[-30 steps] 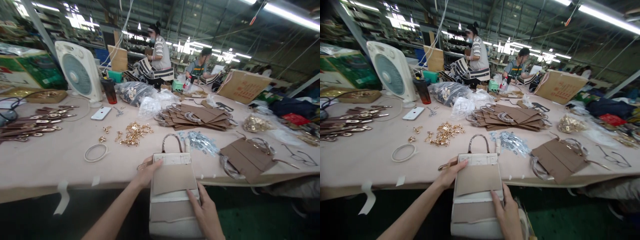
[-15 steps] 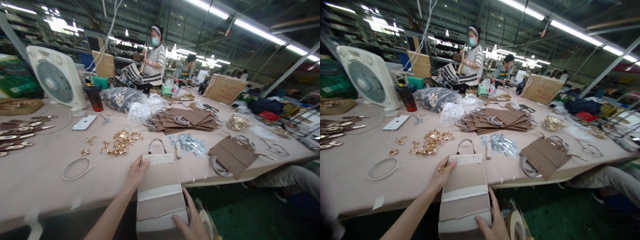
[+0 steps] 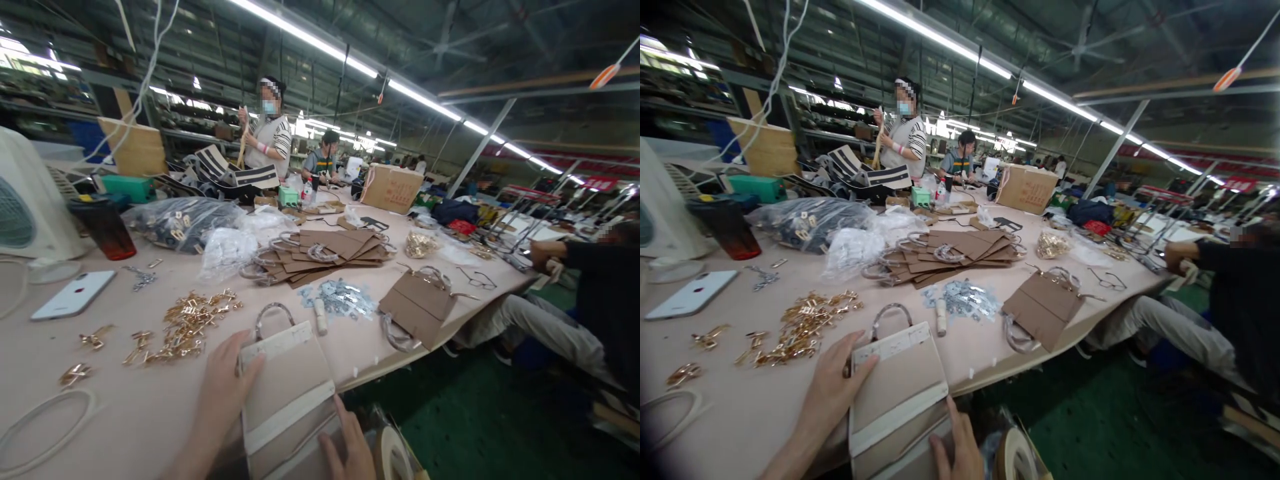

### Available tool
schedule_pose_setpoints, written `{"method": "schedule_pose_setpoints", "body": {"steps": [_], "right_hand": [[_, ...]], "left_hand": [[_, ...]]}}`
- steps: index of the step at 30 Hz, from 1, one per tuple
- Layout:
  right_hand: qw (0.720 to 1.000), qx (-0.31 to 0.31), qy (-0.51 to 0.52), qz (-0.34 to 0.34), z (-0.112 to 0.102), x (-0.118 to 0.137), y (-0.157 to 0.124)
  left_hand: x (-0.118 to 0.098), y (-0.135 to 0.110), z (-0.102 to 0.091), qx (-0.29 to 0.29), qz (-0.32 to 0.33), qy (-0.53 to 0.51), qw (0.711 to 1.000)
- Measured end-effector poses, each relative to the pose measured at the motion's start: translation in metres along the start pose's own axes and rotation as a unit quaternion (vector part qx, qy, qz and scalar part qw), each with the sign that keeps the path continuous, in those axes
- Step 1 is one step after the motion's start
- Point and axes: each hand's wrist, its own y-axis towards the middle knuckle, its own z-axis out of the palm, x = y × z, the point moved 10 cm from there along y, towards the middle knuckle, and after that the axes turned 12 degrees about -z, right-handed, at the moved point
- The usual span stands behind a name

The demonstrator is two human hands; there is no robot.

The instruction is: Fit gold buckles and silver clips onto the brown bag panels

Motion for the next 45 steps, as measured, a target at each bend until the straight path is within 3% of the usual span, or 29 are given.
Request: {"method": "schedule_pose_setpoints", "body": {"steps": [3,6,9,11,14,17,20,23,28,33,37,40,45], "right_hand": [[0.998,-0.03,-0.029,-0.044,-0.007,0.009,0.005],[0.996,-0.064,-0.033,-0.05,-0.031,0.012,0.031],[0.992,-0.124,-0.015,-0.01,-0.065,-0.004,0.084],[0.992,-0.125,0.02,-0.003,-0.074,-0.019,0.132],[0.996,-0.077,0.026,0.029,-0.065,-0.052,0.198],[0.994,-0.007,-0.06,0.086,-0.044,-0.086,0.235],[0.987,0.016,-0.106,0.119,-0.028,-0.108,0.244],[0.978,0.029,-0.13,0.157,-0.016,-0.128,0.239],[0.982,0.007,-0.09,0.167,-0.011,-0.144,0.236],[0.985,-0.089,0.036,0.145,-0.026,-0.13,0.236],[0.974,-0.129,0.139,0.126,-0.032,-0.098,0.242],[0.961,-0.041,0.258,0.09,-0.01,-0.05,0.252],[0.919,0.239,0.313,-0.023,0.047,0.05,0.249]], "left_hand": [[-0.011,-0.009,0.007,-0.015,0.097,0.027,0.995],[-0.019,-0.018,0.016,-0.008,0.137,0.041,0.99],[-0.025,-0.023,0.021,-0.003,0.145,0.066,0.987],[-0.029,-0.024,0.022,0.002,0.149,0.078,0.986],[-0.031,-0.024,0.02,-0.006,0.157,0.084,0.984],[-0.03,-0.024,0.022,0.001,0.169,0.087,0.982],[-0.033,-0.023,0.027,0.053,0.15,0.092,0.983],[-0.038,-0.02,0.03,0.098,0.082,0.107,0.986],[-0.051,-0.015,0.033,0.087,-0.001,0.131,0.988],[-0.051,-0.016,0.04,0.074,-0.005,0.116,0.99],[-0.047,-0.012,0.044,0.084,0.008,0.112,0.99],[-0.045,-0.008,0.044,0.095,0.016,0.108,0.989],[-0.044,-0.004,0.043,0.109,0.029,0.102,0.988]]}}
